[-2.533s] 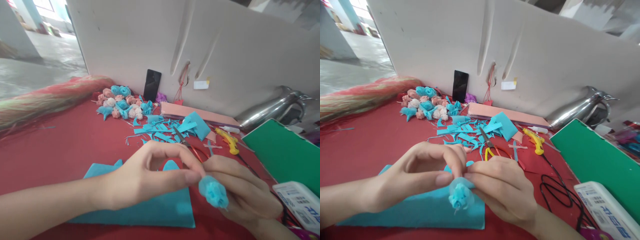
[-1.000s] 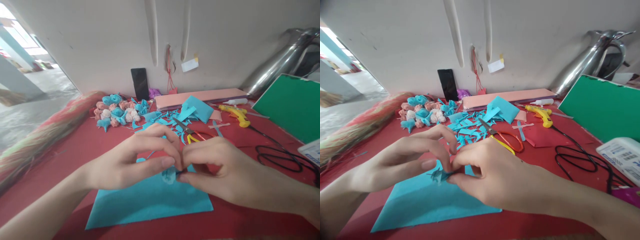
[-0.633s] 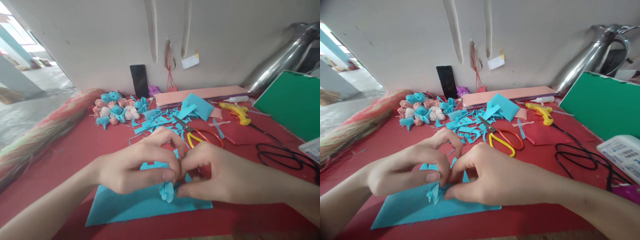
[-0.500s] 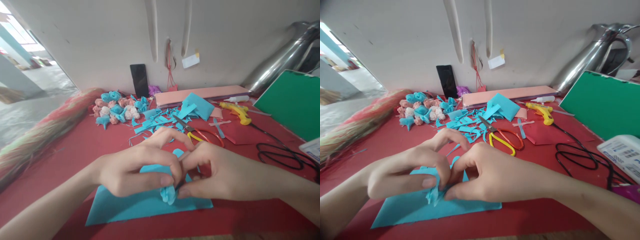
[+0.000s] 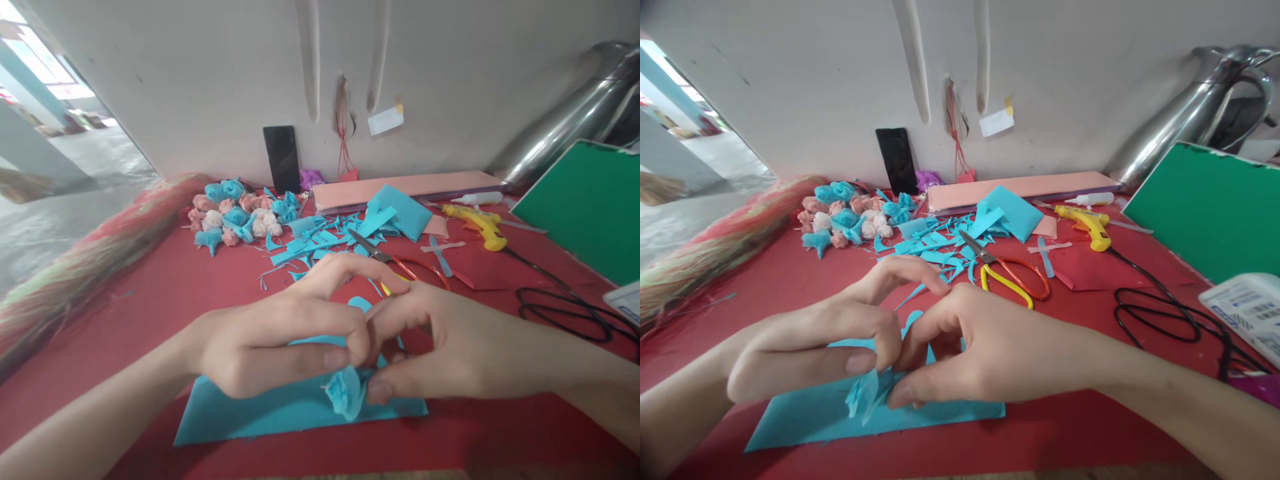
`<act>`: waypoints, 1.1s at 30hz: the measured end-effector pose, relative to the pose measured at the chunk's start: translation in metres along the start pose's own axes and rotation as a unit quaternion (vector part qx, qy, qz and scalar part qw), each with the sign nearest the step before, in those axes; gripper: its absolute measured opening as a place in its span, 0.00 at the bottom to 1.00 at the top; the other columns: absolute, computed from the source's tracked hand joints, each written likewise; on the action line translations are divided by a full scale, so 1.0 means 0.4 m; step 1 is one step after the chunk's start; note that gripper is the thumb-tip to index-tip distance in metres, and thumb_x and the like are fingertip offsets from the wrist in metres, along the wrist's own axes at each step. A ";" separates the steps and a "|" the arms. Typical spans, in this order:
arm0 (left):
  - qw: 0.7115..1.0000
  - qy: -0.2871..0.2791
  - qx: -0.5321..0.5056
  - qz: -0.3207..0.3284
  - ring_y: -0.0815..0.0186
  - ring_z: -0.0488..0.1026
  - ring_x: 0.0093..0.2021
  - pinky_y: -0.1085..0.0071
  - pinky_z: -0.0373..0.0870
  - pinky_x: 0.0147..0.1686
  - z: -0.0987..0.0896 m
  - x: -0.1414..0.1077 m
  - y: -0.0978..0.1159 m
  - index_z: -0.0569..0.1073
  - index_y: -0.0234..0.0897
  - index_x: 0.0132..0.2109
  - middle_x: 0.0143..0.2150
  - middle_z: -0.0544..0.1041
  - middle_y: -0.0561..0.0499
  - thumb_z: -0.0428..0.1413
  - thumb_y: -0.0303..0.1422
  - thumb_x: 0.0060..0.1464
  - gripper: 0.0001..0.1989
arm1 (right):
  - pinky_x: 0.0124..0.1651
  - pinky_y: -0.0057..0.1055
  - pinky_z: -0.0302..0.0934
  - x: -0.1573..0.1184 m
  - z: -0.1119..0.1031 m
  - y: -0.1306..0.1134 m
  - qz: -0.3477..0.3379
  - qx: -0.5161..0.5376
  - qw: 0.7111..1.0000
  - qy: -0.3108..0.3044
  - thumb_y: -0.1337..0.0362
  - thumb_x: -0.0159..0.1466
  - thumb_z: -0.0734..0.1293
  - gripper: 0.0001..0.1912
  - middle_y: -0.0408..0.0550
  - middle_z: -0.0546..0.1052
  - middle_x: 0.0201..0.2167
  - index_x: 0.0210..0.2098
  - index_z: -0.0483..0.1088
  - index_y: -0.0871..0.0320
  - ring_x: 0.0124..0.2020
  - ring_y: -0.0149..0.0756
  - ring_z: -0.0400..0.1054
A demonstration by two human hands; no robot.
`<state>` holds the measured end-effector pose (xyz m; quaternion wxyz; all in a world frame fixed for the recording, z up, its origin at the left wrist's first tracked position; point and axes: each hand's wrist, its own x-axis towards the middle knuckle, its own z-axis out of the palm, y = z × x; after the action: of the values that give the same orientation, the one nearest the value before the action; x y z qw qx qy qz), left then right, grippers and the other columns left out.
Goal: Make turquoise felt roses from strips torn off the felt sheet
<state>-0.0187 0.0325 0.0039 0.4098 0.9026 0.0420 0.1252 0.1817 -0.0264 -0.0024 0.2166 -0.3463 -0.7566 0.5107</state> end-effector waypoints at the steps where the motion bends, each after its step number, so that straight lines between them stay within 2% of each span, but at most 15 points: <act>1: 1.000 -0.001 -0.002 0.007 0.58 0.63 0.54 0.69 0.71 0.45 -0.001 0.001 0.000 0.69 0.37 0.34 0.52 0.64 0.43 0.46 0.32 0.61 0.09 | 0.17 0.18 0.61 -0.001 0.000 0.001 -0.001 0.001 1.000 0.001 0.69 0.58 0.70 0.03 0.36 0.73 0.16 0.27 0.75 0.58 0.17 0.25 0.69; 6: 0.999 -0.008 0.009 0.030 0.60 0.60 0.57 0.69 0.64 0.55 -0.004 0.001 0.000 0.69 0.35 0.34 0.52 0.66 0.42 0.46 0.31 0.61 0.09 | 0.19 0.18 0.64 -0.003 -0.002 0.005 -0.005 0.005 1.000 -0.006 0.69 0.58 0.70 0.03 0.37 0.75 0.18 0.27 0.75 0.59 0.18 0.26 0.69; 12: 0.999 0.027 -0.017 -0.003 0.59 0.59 0.59 0.67 0.64 0.55 0.002 -0.003 0.006 0.71 0.36 0.34 0.52 0.68 0.44 0.48 0.31 0.61 0.09 | 0.23 0.18 0.66 0.002 -0.007 0.010 -0.016 0.007 1.000 -0.015 0.69 0.58 0.70 0.01 0.38 0.77 0.21 0.29 0.76 0.60 0.21 0.25 0.71; 16: 1.000 0.010 -0.012 0.008 0.56 0.59 0.59 0.65 0.64 0.56 -0.002 0.003 0.006 0.72 0.34 0.34 0.53 0.67 0.41 0.49 0.33 0.60 0.10 | 0.22 0.14 0.64 0.003 -0.003 0.003 -0.005 0.022 1.000 -0.022 0.72 0.57 0.70 0.03 0.36 0.76 0.19 0.28 0.75 0.60 0.19 0.22 0.69; 20: 1.000 -0.003 -0.007 0.004 0.53 0.59 0.60 0.65 0.69 0.50 -0.001 0.006 0.006 0.71 0.35 0.33 0.50 0.70 0.40 0.49 0.34 0.60 0.11 | 0.21 0.15 0.62 0.003 0.002 0.000 0.030 0.039 0.999 -0.022 0.73 0.56 0.70 0.05 0.34 0.74 0.18 0.26 0.74 0.59 0.18 0.21 0.66; 25: 0.999 0.019 0.024 0.016 0.53 0.57 0.61 0.63 0.69 0.51 0.003 0.009 0.004 0.70 0.35 0.32 0.49 0.69 0.42 0.52 0.28 0.56 0.05 | 0.26 0.17 0.60 0.004 -0.001 0.006 0.133 0.084 0.986 -0.047 0.65 0.55 0.71 0.03 0.37 0.74 0.22 0.28 0.75 0.59 0.24 0.22 0.65; 30: 0.996 0.028 0.077 0.047 0.49 0.56 0.63 0.53 0.64 0.56 0.006 0.011 -0.002 0.69 0.36 0.30 0.51 0.67 0.40 0.53 0.30 0.53 0.05 | 0.27 0.19 0.56 0.007 -0.007 0.010 0.159 0.103 0.980 -0.059 0.63 0.56 0.70 0.05 0.37 0.70 0.22 0.28 0.74 0.60 0.24 0.23 0.61; 33: 0.995 0.026 0.094 0.038 0.49 0.56 0.63 0.54 0.67 0.53 0.009 0.009 -0.002 0.69 0.37 0.30 0.53 0.66 0.40 0.53 0.30 0.53 0.04 | 0.27 0.21 0.55 0.011 -0.007 0.009 0.171 0.102 0.978 -0.059 0.63 0.56 0.70 0.06 0.38 0.69 0.21 0.29 0.73 0.60 0.24 0.24 0.60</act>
<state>-0.0143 0.0310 0.0016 0.3170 0.9344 0.0298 0.1598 0.1818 -0.0206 -0.0047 0.1155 -0.4154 -0.6416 0.6343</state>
